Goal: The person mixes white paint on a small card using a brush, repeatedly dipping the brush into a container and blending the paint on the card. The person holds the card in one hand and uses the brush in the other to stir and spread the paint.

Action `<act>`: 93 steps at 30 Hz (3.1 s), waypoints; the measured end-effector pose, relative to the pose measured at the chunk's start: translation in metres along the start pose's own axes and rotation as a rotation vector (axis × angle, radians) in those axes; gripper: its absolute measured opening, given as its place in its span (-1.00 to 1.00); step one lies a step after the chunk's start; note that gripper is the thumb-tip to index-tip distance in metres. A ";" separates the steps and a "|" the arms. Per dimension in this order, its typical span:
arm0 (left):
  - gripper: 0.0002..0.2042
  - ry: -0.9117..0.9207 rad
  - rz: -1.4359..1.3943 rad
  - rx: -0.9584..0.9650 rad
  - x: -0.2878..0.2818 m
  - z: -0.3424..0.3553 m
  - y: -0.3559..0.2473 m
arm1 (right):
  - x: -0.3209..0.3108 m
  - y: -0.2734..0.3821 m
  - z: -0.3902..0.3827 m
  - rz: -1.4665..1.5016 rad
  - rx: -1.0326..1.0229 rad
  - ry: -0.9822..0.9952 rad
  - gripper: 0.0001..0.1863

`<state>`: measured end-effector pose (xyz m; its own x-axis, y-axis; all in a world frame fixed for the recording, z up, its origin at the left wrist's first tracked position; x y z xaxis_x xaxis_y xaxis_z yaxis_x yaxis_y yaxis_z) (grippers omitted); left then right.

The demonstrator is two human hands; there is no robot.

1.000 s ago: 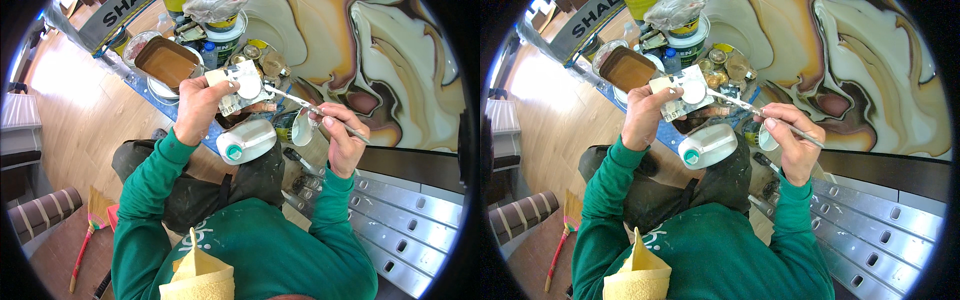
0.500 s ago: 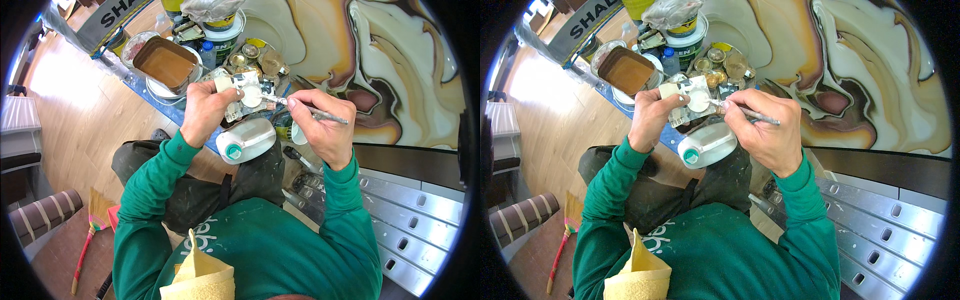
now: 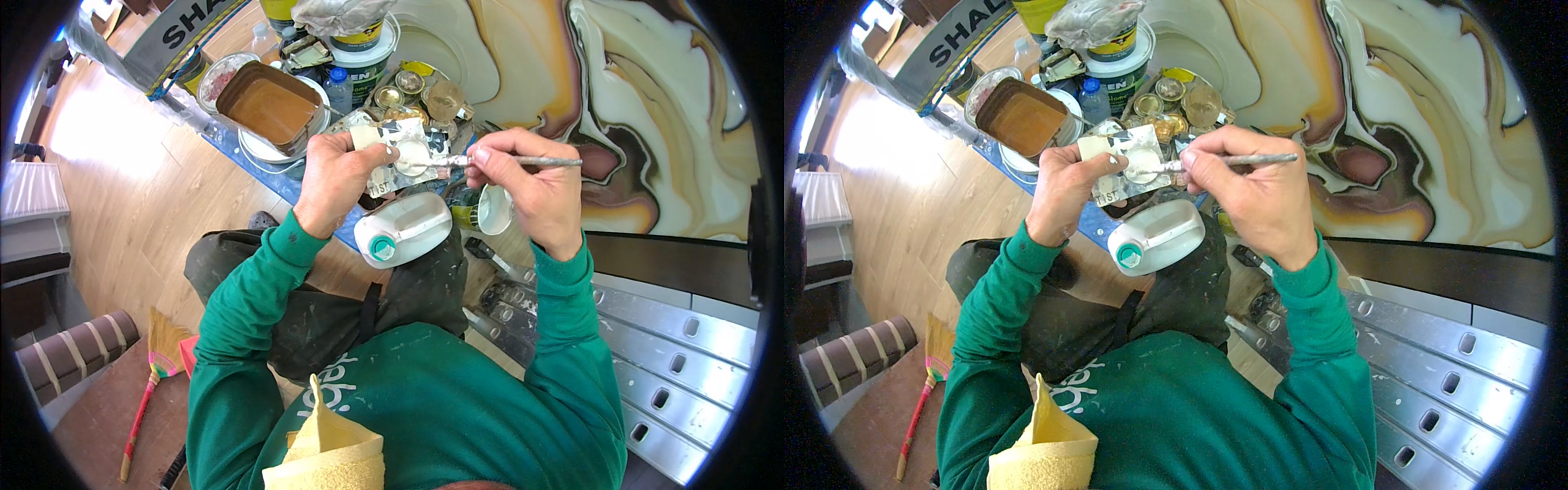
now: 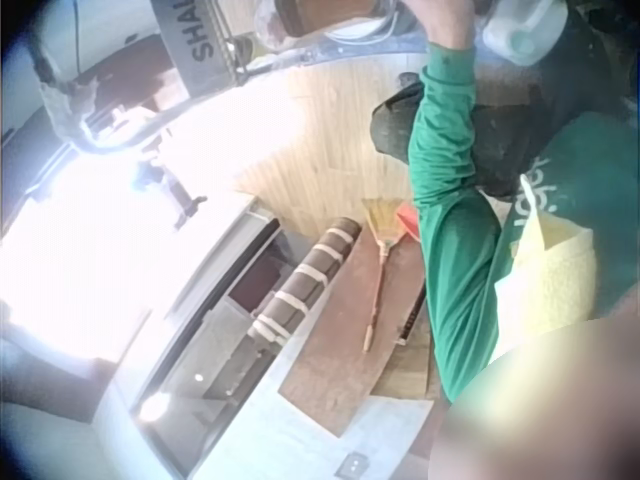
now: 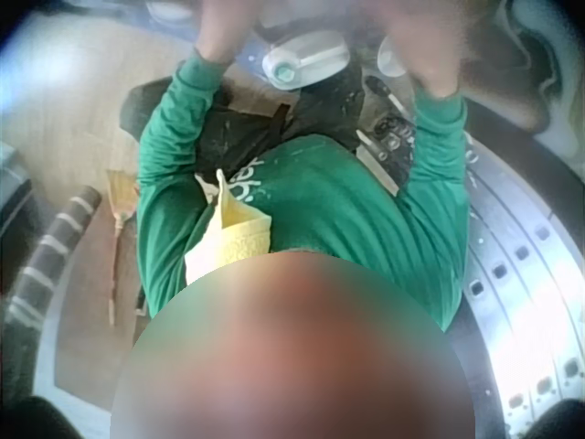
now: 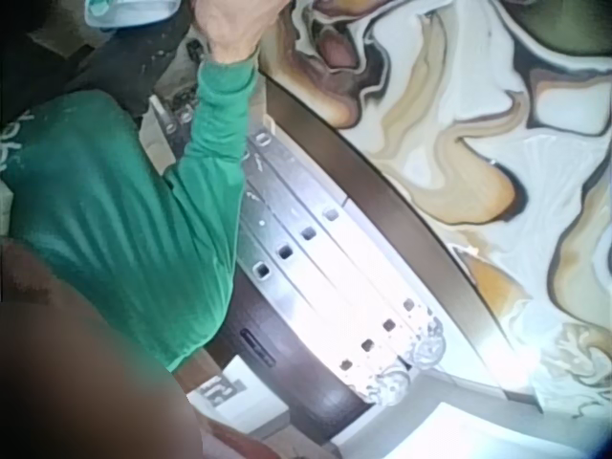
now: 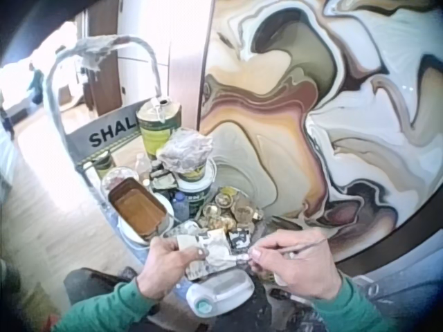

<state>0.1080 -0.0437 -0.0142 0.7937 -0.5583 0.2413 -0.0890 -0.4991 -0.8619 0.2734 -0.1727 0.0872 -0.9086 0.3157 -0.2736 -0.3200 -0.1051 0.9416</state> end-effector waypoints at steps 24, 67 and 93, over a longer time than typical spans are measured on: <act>-0.80 -0.004 -0.038 -0.024 0.000 -0.004 0.000 | -0.004 -0.017 -0.022 -0.127 -0.056 -0.092 -0.88; -0.73 0.001 -0.198 -0.101 -0.001 -0.012 -0.010 | -0.017 -0.046 -0.057 0.196 0.004 -0.338 -0.82; -0.73 -0.006 -0.109 -0.023 -0.004 -0.004 -0.008 | -0.047 -0.046 -0.122 0.201 0.001 -0.569 -0.79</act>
<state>0.1027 -0.0401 -0.0060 0.8030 -0.4958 0.3306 -0.0156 -0.5721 -0.8200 0.2977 -0.2982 0.0327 -0.6652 0.7444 0.0580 -0.1562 -0.2147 0.9641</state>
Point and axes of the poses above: each hand's wrist, its own z-axis towards the middle knuckle, its own x-axis out of the palm, y = z × x, the point moved 2 cm from there along z, towards the middle knuckle, and after that the axes turned 9 degrees about -x, right-handed, at the moved point
